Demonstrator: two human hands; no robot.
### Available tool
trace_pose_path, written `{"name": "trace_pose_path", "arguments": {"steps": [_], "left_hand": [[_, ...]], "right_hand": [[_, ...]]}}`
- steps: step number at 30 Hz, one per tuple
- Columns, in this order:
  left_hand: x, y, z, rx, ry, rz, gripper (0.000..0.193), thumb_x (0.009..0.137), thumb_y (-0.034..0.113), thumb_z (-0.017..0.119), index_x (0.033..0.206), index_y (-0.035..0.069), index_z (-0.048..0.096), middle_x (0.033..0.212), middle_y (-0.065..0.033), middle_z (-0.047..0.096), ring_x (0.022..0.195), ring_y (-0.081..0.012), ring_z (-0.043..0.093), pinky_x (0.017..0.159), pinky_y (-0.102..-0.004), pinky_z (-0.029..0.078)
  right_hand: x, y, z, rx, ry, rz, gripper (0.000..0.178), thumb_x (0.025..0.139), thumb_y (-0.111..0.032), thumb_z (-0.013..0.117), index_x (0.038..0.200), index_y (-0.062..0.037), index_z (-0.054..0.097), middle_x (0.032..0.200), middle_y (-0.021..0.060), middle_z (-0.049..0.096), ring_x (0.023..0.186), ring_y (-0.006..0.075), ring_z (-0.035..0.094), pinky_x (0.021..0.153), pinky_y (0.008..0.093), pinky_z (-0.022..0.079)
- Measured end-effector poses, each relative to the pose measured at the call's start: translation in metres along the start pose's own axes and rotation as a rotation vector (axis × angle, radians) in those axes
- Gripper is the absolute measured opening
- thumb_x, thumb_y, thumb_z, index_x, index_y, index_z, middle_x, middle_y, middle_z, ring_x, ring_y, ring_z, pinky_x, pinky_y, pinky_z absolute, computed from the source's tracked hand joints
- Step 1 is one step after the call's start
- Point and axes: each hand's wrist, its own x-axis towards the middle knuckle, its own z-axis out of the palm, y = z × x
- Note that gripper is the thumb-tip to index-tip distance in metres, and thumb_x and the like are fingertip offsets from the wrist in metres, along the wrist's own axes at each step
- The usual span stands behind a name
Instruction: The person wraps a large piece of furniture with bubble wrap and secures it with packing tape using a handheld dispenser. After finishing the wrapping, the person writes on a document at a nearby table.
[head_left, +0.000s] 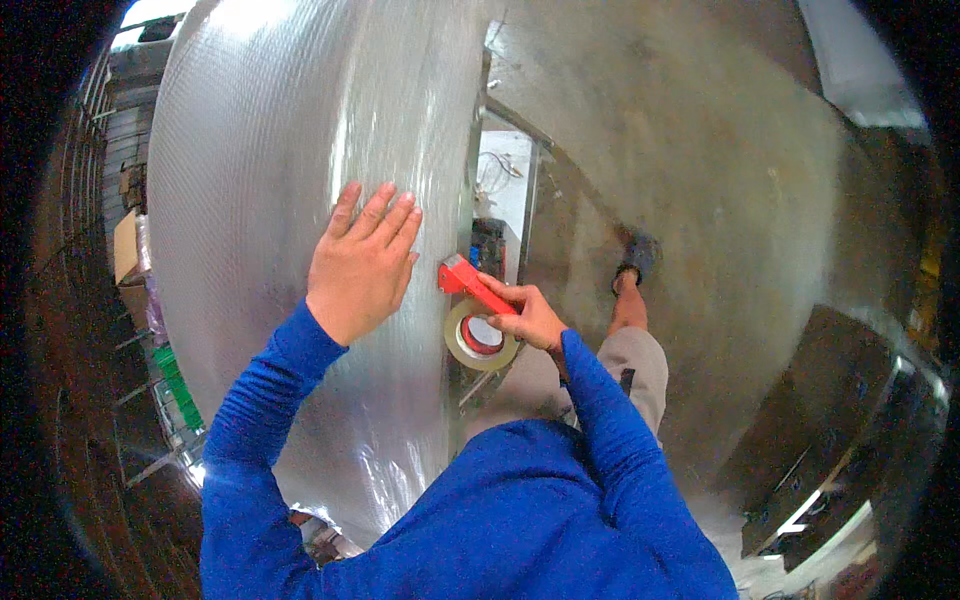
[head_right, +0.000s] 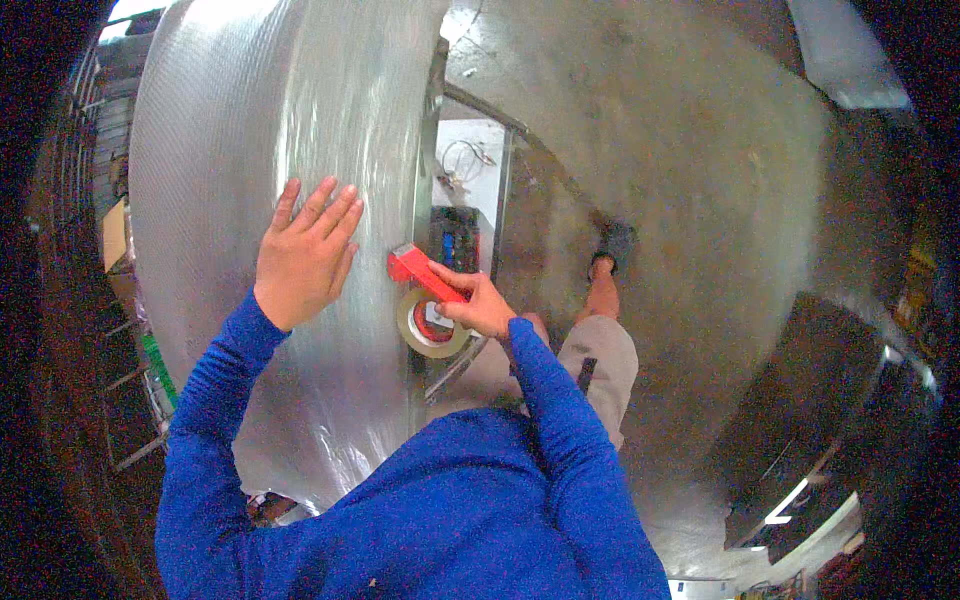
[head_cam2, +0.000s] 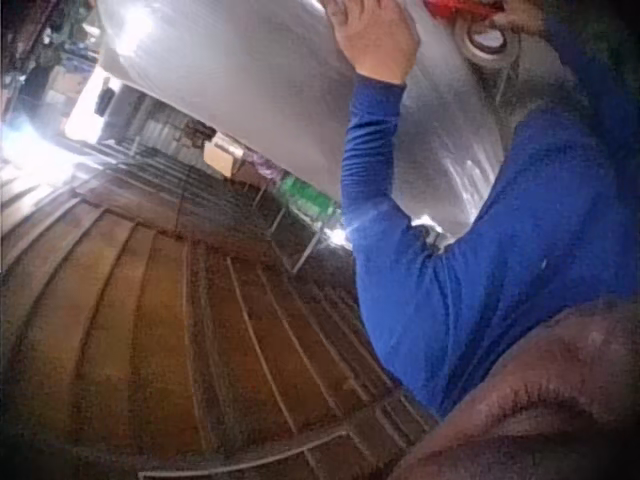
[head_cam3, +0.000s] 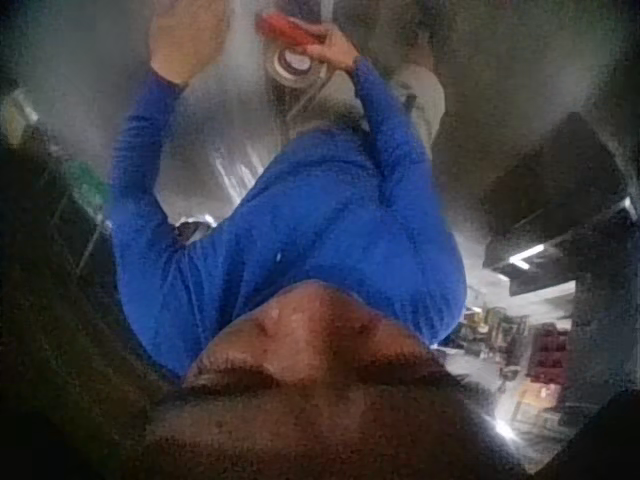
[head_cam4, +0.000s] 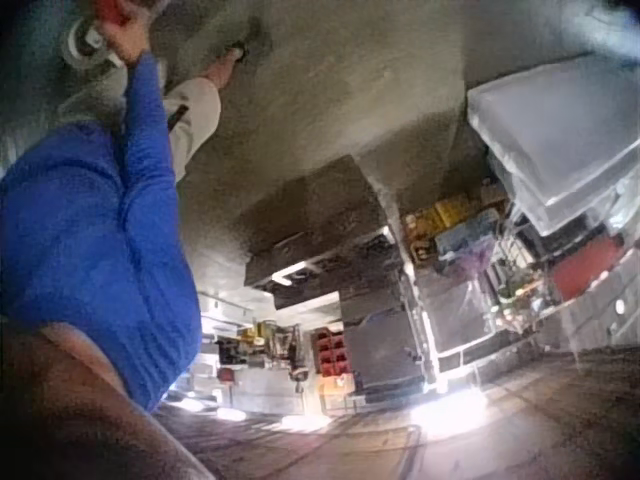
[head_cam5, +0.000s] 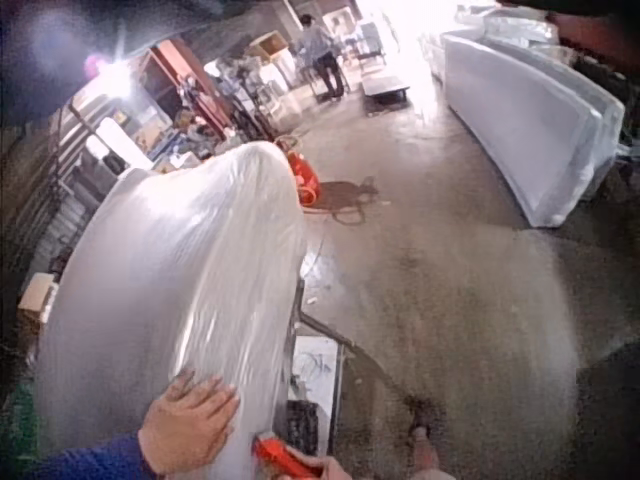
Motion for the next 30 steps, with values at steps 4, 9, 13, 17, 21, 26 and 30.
{"name": "trace_pose_path", "arguments": {"steps": [4, 9, 13, 17, 21, 26, 30], "left_hand": [[-0.058, 0.032, 0.016, 0.014, 0.006, 0.046, 0.045, 0.092, 0.029, 0.058, 0.131, 0.007, 0.059, 0.137, -0.0082, 0.058, 0.138, -0.0244, 0.044, 0.122, -0.0498, 0.016], [-0.137, 0.073, 0.039, 0.067, 0.026, 0.082, 0.043, 0.095, 0.03, 0.055, 0.13, 0.005, 0.059, 0.135, -0.0089, 0.06, 0.135, -0.0255, 0.047, 0.12, -0.0496, 0.02], [-0.195, 0.119, 0.059, 0.032, -0.034, 0.148, 0.044, 0.095, 0.031, 0.055, 0.13, 0.004, 0.059, 0.136, -0.0098, 0.059, 0.135, -0.0268, 0.047, 0.119, -0.05, 0.023], [-0.232, 0.156, 0.079, -0.057, -0.044, 0.171, 0.043, 0.096, 0.03, 0.054, 0.13, 0.003, 0.058, 0.137, -0.0115, 0.057, 0.137, -0.0288, 0.045, 0.119, -0.0503, 0.024], [-0.292, 0.199, 0.095, -0.076, -0.035, 0.188, 0.043, 0.097, 0.029, 0.053, 0.13, 0.002, 0.058, 0.14, -0.0136, 0.055, 0.139, -0.0321, 0.042, 0.119, -0.0503, 0.024], [-0.405, 0.25, 0.097, -0.473, 0.079, 0.054, 0.041, 0.096, 0.021, 0.055, 0.133, 0.002, 0.057, 0.145, -0.0142, 0.052, 0.142, -0.0361, 0.037, 0.119, -0.0491, 0.023], [-0.493, 0.288, 0.095, -0.705, 0.142, 0.014, 0.033, 0.095, 0.012, 0.056, 0.125, 0.002, 0.063, 0.135, -0.0153, 0.061, 0.136, -0.0382, 0.046, 0.114, -0.0511, 0.032]], "right_hand": [[-0.047, 0.058, 0.054, -0.039, -0.073, 0.01, 0.071, 0.078, -0.017, 0.073, 0.145, -0.0118, 0.05, 0.095, -0.0035, 0.064, 0.07, 0.0049, 0.052, 0.061, 0.0245, 0.045], [-0.13, 0.129, 0.128, -0.081, -0.086, 0.069, 0.072, 0.078, -0.018, 0.073, 0.146, -0.0136, 0.05, 0.094, -0.0038, 0.065, 0.069, 0.0055, 0.052, 0.06, 0.0236, 0.045], [-0.175, 0.186, 0.175, 0.011, -0.036, -0.021, 0.072, 0.078, -0.017, 0.072, 0.147, -0.0143, 0.048, 0.094, -0.005, 0.064, 0.069, 0.0046, 0.051, 0.058, 0.0234, 0.043], [-0.213, 0.234, 0.22, 0.016, -0.09, 0.014, 0.072, 0.079, -0.016, 0.072, 0.146, -0.0113, 0.048, 0.102, -0.0019, 0.066, 0.084, 0.0064, 0.055, 0.073, 0.0241, 0.047], [-0.259, 0.277, 0.26, -0.019, -0.134, 0.007, 0.068, 0.078, -0.015, 0.072, 0.143, -0.0072, 0.051, 0.116, 0.0036, 0.066, 0.104, 0.01, 0.055, 0.095, 0.0276, 0.044], [-0.305, 0.341, 0.302, -0.058, -0.09, -0.025, 0.072, 0.077, -0.017, 0.072, 0.145, -0.0067, 0.049, 0.114, 0.0033, 0.066, 0.1, 0.0107, 0.057, 0.092, 0.0267, 0.046], [-0.35, 0.391, 0.348, -0.029, -0.178, 0.128, 0.073, 0.077, -0.02, 0.072, 0.145, -0.0075, 0.048, 0.111, 0.0029, 0.068, 0.099, 0.0113, 0.059, 0.091, 0.0276, 0.047]]}}
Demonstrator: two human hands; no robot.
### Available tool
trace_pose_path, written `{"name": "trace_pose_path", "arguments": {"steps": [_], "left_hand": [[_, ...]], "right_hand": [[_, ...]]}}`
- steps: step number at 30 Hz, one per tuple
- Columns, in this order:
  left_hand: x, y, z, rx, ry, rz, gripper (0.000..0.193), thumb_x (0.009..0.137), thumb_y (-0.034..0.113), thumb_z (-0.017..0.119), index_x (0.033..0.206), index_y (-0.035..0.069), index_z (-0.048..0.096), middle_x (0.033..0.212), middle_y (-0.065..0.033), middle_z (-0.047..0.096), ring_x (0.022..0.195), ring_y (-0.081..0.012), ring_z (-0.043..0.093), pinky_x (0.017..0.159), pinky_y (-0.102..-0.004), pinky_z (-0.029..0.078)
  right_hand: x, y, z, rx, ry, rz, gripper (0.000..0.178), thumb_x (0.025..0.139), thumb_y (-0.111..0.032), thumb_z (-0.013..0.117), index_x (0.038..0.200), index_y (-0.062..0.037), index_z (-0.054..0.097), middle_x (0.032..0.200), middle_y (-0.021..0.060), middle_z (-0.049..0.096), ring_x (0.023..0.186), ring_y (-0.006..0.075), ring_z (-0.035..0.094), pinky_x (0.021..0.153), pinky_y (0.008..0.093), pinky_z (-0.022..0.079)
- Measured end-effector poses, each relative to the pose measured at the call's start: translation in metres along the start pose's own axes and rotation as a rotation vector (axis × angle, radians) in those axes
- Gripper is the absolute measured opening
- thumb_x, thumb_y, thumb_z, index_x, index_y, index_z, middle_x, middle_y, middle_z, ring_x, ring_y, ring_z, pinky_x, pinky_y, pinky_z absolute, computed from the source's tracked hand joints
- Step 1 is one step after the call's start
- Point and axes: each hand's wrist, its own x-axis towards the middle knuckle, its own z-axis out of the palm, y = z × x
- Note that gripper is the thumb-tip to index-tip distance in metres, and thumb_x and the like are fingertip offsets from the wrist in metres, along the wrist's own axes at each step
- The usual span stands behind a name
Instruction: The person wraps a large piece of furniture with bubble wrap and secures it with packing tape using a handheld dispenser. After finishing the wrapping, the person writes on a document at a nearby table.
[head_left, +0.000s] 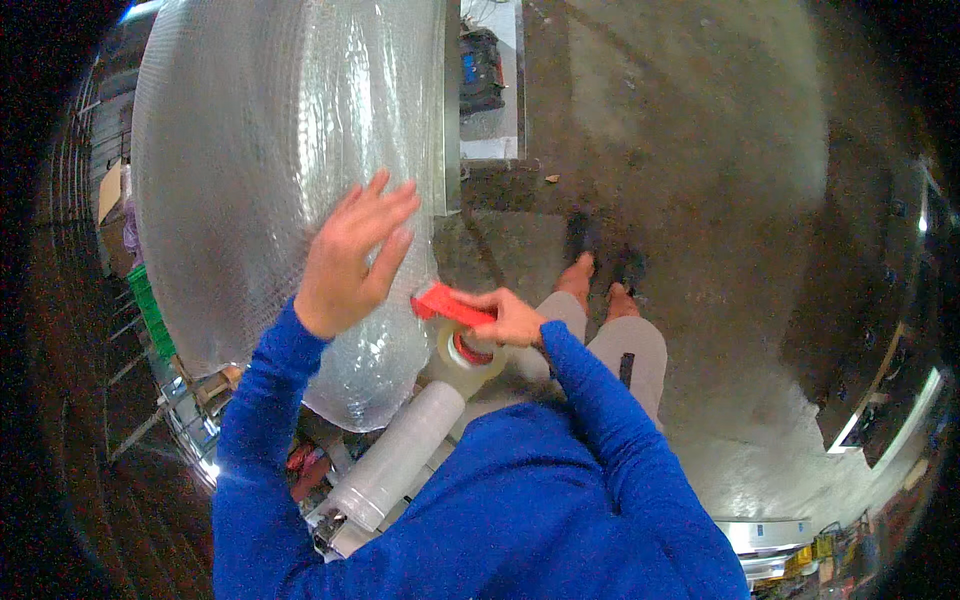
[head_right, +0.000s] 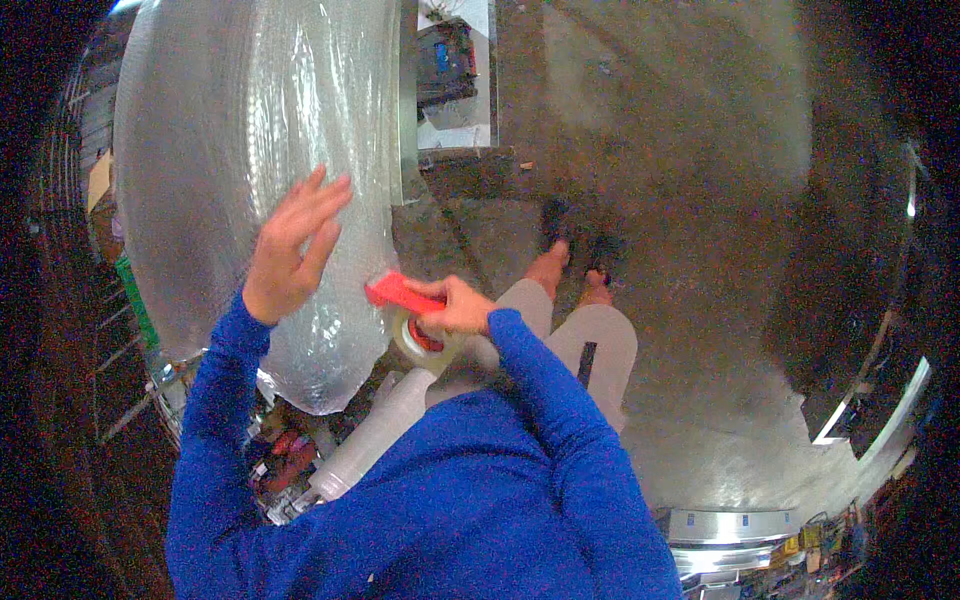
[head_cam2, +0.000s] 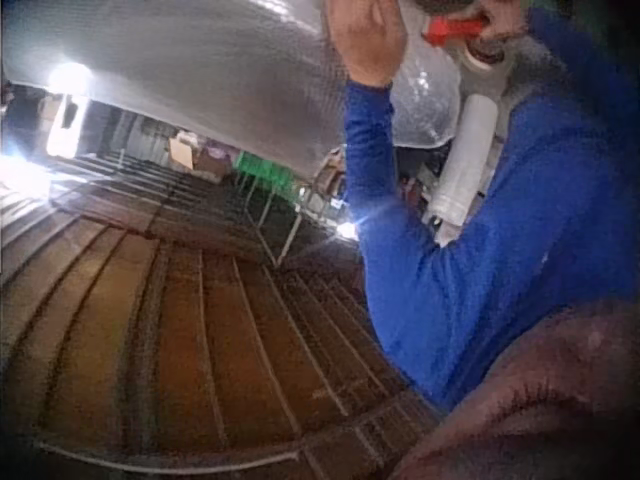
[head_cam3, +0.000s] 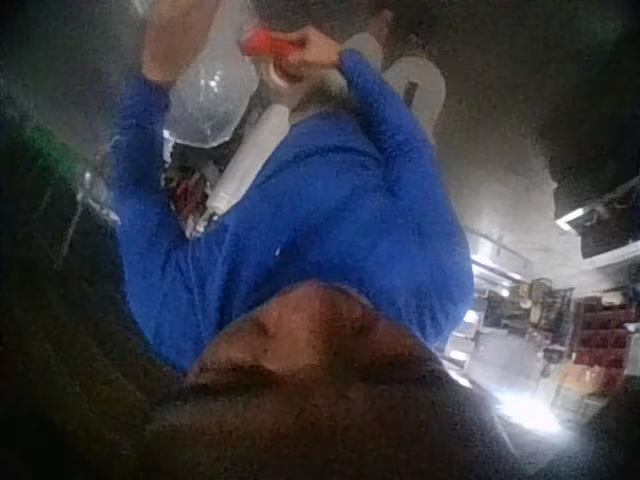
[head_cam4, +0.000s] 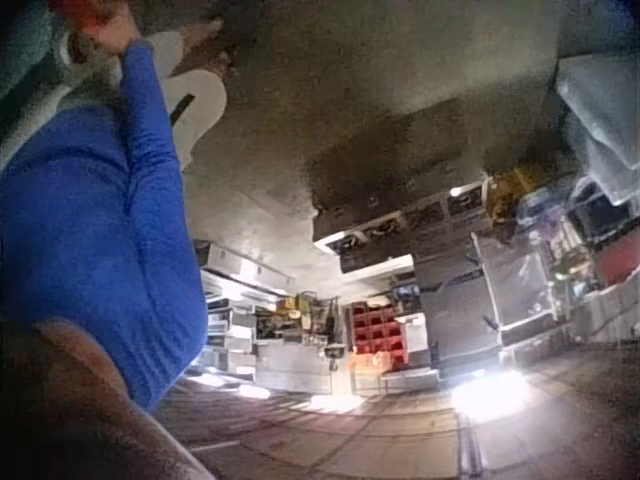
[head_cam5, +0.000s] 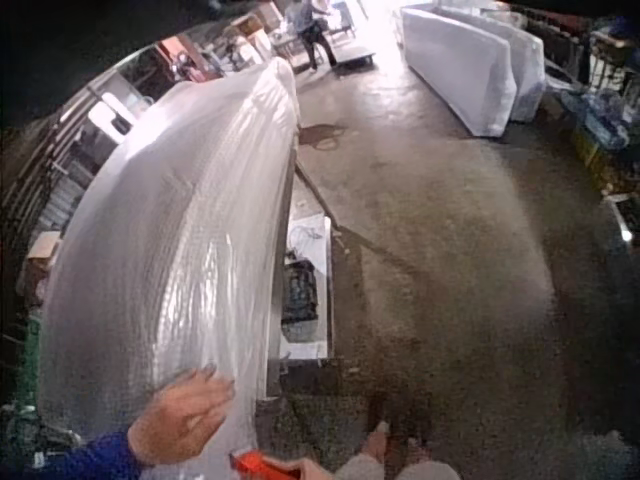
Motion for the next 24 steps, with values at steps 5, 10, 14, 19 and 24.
{"name": "trace_pose_path", "arguments": {"steps": [5, 10, 14, 19, 24], "left_hand": [[-0.104, 0.039, 0.025, -0.203, 0.122, -0.088, 0.029, 0.09, 0.0, 0.054, 0.116, -0.001, 0.067, 0.126, -0.0196, 0.065, 0.129, -0.0382, 0.054, 0.107, -0.0446, 0.042], [-0.207, 0.059, 0.074, -0.416, 0.152, -0.139, 0.028, 0.09, 0.001, 0.053, 0.114, -0.003, 0.068, 0.12, -0.0205, 0.067, 0.122, -0.0341, 0.061, 0.104, -0.0417, 0.046], [-0.279, 0.07, 0.149, -0.53, -0.086, -0.145, 0.031, 0.09, 0.004, 0.054, 0.119, -0.003, 0.064, 0.121, -0.0236, 0.065, 0.12, -0.0381, 0.06, 0.103, -0.0429, 0.046], [-0.297, 0.026, 0.226, -0.165, -0.098, -0.114, 0.033, 0.091, 0.013, 0.056, 0.118, -0.005, 0.061, 0.12, -0.0252, 0.063, 0.116, -0.0424, 0.059, 0.102, -0.0478, 0.044], [-0.278, -0.034, 0.231, -0.14, -0.241, -0.221, 0.035, 0.094, 0.02, 0.051, 0.114, -0.008, 0.059, 0.115, -0.0276, 0.062, 0.109, -0.0448, 0.057, 0.099, -0.0524, 0.042]], "right_hand": [[-0.046, 0.039, 0.054, 0.029, 0.032, 0.07, 0.074, 0.078, -0.02, 0.072, 0.147, -0.0128, 0.047, 0.107, 0.0007, 0.068, 0.095, 0.0125, 0.061, 0.089, 0.0295, 0.05], [-0.065, 0.097, 0.113, -0.058, 0.134, -0.036, 0.074, 0.078, -0.022, 0.072, 0.147, -0.0144, 0.048, 0.103, 0.0022, 0.069, 0.088, 0.0111, 0.062, 0.082, 0.0324, 0.052], [-0.034, 0.163, 0.191, -0.041, 0.211, -0.153, 0.053, 0.076, -0.022, 0.073, 0.126, -0.0067, 0.066, 0.094, 0.0043, 0.07, 0.079, 0.011, 0.06, 0.075, 0.0333, 0.052], [-0.001, 0.197, 0.223, -0.068, 0.397, -0.291, 0.037, 0.071, -0.02, 0.074, 0.1, 0.0017, 0.068, 0.086, 0.0044, 0.069, 0.078, 0.0125, 0.061, 0.074, 0.0344, 0.052], [0.01, 0.174, 0.235, 0.064, 0.444, -0.244, 0.03, 0.075, -0.021, 0.07, 0.098, -0.0015, 0.071, 0.08, 0.0079, 0.069, 0.065, 0.0173, 0.061, 0.059, 0.0339, 0.05]]}}
